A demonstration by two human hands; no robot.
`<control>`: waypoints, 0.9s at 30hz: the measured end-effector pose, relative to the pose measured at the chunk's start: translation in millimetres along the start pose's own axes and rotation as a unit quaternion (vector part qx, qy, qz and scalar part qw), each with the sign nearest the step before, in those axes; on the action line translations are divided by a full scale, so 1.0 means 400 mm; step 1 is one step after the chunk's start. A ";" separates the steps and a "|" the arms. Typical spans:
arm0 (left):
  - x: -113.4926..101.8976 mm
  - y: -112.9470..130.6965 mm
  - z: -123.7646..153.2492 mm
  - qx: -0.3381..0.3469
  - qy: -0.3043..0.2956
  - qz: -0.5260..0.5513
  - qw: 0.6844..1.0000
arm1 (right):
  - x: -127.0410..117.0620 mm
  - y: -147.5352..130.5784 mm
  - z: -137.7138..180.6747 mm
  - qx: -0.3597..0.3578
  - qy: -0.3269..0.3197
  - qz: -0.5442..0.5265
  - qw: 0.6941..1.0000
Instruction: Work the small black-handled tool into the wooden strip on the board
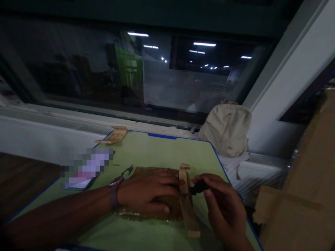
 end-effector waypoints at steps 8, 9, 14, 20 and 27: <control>0.002 0.001 -0.004 0.009 0.003 -0.015 1.000 | -0.020 -0.010 -0.001 -0.053 0.042 0.039 0.997; 0.003 0.002 -0.004 0.011 0.002 -0.014 1.000 | -0.017 -0.010 0.000 -0.051 0.038 0.037 0.997; 0.005 -0.002 -0.001 0.003 0.002 -0.019 1.000 | 0.008 -0.005 -0.005 -0.004 0.007 0.012 1.000; 0.009 0.001 -0.003 0.013 -0.008 -0.047 0.999 | -0.025 0.018 -0.004 0.033 0.060 0.012 0.998; 0.010 0.003 -0.005 0.022 0.002 -0.061 0.998 | -0.035 0.017 0.013 0.035 0.010 0.069 0.997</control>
Point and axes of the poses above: each hand's wrist, its own z-axis away from the middle knuckle, its own x-axis out of the palm, y = z × x, the point moved 10 cm from there along -z, towards the middle knuckle, and after that the axes turned 9 degrees about -z, right-handed, at the moved point
